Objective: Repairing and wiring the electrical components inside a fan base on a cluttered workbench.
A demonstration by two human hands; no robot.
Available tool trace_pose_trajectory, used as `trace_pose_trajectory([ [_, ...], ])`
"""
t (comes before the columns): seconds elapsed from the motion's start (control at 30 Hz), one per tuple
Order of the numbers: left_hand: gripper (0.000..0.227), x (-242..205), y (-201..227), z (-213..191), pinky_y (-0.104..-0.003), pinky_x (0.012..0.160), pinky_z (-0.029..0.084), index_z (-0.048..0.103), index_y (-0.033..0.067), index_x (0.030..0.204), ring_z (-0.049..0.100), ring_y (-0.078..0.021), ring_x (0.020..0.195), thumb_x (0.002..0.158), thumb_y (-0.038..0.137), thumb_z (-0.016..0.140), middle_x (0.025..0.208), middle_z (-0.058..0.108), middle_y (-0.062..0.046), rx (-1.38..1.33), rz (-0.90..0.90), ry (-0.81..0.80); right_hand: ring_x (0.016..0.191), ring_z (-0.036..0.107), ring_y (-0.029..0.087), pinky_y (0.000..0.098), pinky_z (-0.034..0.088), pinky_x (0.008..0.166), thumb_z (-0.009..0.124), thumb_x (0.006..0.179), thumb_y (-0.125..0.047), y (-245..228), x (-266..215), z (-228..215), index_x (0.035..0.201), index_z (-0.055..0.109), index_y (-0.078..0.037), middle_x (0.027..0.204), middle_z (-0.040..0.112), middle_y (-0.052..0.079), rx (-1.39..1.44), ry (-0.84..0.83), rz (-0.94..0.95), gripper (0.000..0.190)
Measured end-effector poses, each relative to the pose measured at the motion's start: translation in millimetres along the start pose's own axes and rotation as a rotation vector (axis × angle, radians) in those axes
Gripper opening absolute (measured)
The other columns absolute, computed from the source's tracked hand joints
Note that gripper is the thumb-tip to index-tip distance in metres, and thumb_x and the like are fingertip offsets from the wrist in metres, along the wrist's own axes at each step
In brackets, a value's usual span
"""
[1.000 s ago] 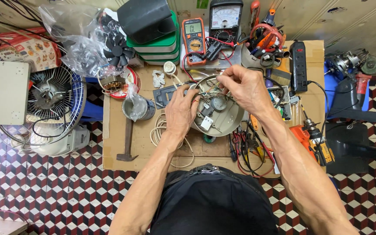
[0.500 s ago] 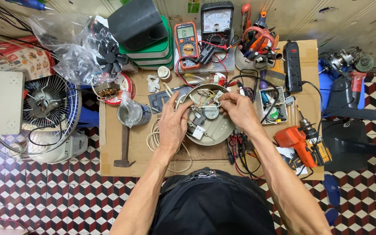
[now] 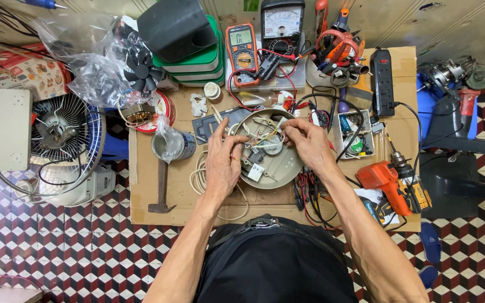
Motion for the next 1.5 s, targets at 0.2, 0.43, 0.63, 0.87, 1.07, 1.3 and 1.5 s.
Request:
trace_pose_trajectory([
  [0.2,0.019,-2,-2,2,-0.043,0.101,0.049,0.07,0.01,0.108,0.057,-0.0341,0.12,0.092,0.0,0.066,0.154,0.047,-0.022,-0.028,0.017,0.01,0.079,0.061,0.009,0.0243,0.052,0.073,0.06,0.1,-0.018,-18,-2,5,0.122,0.07,-0.001,0.091,0.069,0.002,-0.066,-0.036,0.049,0.029],
  [0.43,0.026,-7,2,1,-0.042,0.1,0.049,0.073,0.0117,0.108,0.057,-0.0368,0.123,0.089,-0.004,0.067,0.152,0.049,-0.021,0.004,0.064,0.053,0.086,0.063,0.011,0.0272,0.05,0.078,0.062,0.101,-0.033,-72,3,18,0.121,0.072,-0.005,0.095,0.072,0.002,-0.345,0.051,-0.006,0.036],
  [0.63,0.029,-8,3,2,-0.042,0.099,0.051,0.074,0.0131,0.109,0.058,-0.0368,0.122,0.088,-0.005,0.068,0.152,0.05,-0.02,0.005,0.044,0.071,0.076,0.065,0.016,0.0308,0.05,0.072,0.071,0.09,-0.024,-80,8,31,0.12,0.072,-0.007,0.085,0.071,0.007,-0.675,-0.047,0.022,0.034],
  [0.87,0.027,-11,1,3,-0.043,0.1,0.051,0.072,0.0121,0.109,0.057,-0.0375,0.125,0.088,-0.004,0.068,0.154,0.048,-0.019,0.007,0.039,0.072,0.084,0.065,0.012,0.0263,0.05,0.079,0.067,0.089,-0.011,-39,-13,-5,0.106,0.071,-0.002,0.092,0.074,0.006,0.065,0.052,0.075,0.02],
  [1.07,0.024,-10,3,4,-0.043,0.1,0.051,0.071,0.0117,0.11,0.056,-0.0382,0.127,0.09,-0.003,0.069,0.155,0.047,-0.019,0.011,0.027,0.077,0.086,0.064,0.014,0.0321,0.046,0.087,0.066,0.094,-0.021,-25,-51,-2,0.107,0.064,-0.004,0.085,0.072,0.007,0.401,0.025,0.144,0.021],
  [1.3,0.025,-10,4,5,-0.043,0.1,0.051,0.071,0.0118,0.11,0.056,-0.0381,0.126,0.089,-0.003,0.068,0.154,0.047,-0.019,0.024,0.044,0.093,0.058,0.058,0.02,0.0394,0.043,0.061,0.056,0.1,-0.043,-85,-55,21,0.128,0.071,-0.012,0.054,0.061,0.012,-0.319,0.226,0.238,0.045],
  [1.5,0.028,-10,2,5,-0.043,0.099,0.051,0.072,0.0129,0.109,0.058,-0.0358,0.121,0.087,-0.004,0.068,0.154,0.048,-0.018,0.005,0.017,0.087,0.064,0.069,0.032,0.0443,0.051,0.067,0.065,0.097,-0.047,-74,-37,22,0.097,0.081,-0.009,0.07,0.07,0.018,-0.79,0.173,0.14,0.041],
])
Point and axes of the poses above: each hand's wrist, its own x-axis towards the middle knuckle, its own z-axis out of the palm, y = z × x, the point moved 3 cm from there along x, towards the middle knuckle
